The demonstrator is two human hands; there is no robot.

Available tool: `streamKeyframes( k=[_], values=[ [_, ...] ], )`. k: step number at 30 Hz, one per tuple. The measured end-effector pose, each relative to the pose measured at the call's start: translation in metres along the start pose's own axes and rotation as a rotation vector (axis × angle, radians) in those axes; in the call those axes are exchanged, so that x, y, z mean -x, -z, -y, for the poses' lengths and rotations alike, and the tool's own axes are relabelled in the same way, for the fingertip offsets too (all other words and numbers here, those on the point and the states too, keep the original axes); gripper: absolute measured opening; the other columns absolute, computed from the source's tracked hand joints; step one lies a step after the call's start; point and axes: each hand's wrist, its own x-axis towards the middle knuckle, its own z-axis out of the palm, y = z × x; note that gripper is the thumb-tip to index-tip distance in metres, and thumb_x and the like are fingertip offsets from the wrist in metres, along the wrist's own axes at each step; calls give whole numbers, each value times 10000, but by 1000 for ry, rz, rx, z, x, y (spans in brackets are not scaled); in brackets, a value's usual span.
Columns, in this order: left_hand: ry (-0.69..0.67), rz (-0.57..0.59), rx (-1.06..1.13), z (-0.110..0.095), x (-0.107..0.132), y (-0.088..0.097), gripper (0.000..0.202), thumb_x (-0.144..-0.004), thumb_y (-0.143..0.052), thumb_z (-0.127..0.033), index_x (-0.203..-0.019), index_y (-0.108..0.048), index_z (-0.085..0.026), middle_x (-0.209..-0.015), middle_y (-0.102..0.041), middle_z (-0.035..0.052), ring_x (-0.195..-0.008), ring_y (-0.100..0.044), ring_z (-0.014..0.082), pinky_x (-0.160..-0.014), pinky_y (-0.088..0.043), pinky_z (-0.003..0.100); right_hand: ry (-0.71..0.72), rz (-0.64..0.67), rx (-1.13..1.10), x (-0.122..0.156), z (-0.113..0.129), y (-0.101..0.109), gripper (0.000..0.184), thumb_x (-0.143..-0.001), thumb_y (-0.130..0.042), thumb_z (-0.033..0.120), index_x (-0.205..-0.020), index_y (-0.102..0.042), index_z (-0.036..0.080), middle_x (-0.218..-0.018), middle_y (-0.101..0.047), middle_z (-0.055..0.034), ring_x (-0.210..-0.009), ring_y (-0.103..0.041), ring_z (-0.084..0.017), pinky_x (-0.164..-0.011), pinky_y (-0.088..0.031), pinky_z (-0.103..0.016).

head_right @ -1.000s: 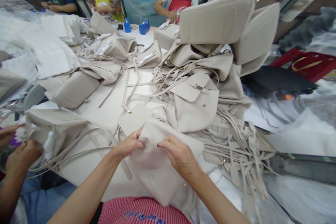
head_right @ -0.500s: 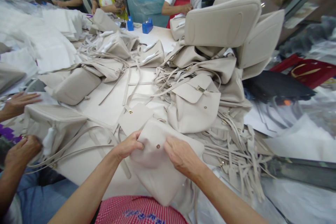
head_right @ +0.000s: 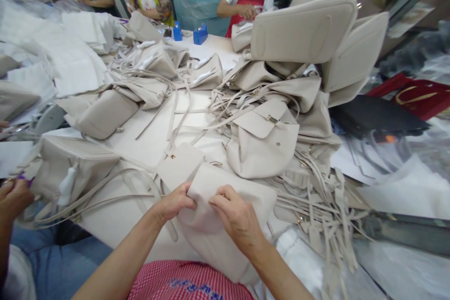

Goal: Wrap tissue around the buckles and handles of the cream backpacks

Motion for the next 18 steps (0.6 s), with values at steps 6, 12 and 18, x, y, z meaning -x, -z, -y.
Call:
streamKeyframes(
  k=[6,12,18],
  values=[
    [4,-8,-1,12,3,-5,432,-412,-536,-42,-812,-675,-124,-681,-610,-27,-633,-471,115,-564,-377,191,130,343,174,-14,0,21,122,-892,-525,155,-826,-604,221,-887,-573,-10,-758,-554,-127,-647,-405,-222],
    [-10,36,-25,9,7,-5,448,-428,-519,-29,-830,-684,-137,-691,-615,-30,-651,-481,119,-577,-376,189,283,493,517,-31,15,26,124,-902,-472,118,-891,-578,181,-851,-596,-28,-612,-490,-133,-498,-231,-282],
    [-14,5,-12,12,9,1,532,-431,-516,-25,-923,-689,-133,-717,-637,-32,-667,-495,120,-572,-373,181,341,455,671,-13,6,26,203,-924,-391,94,-848,-564,171,-784,-610,-53,-588,-501,-162,-492,-229,-310]
  ],
)
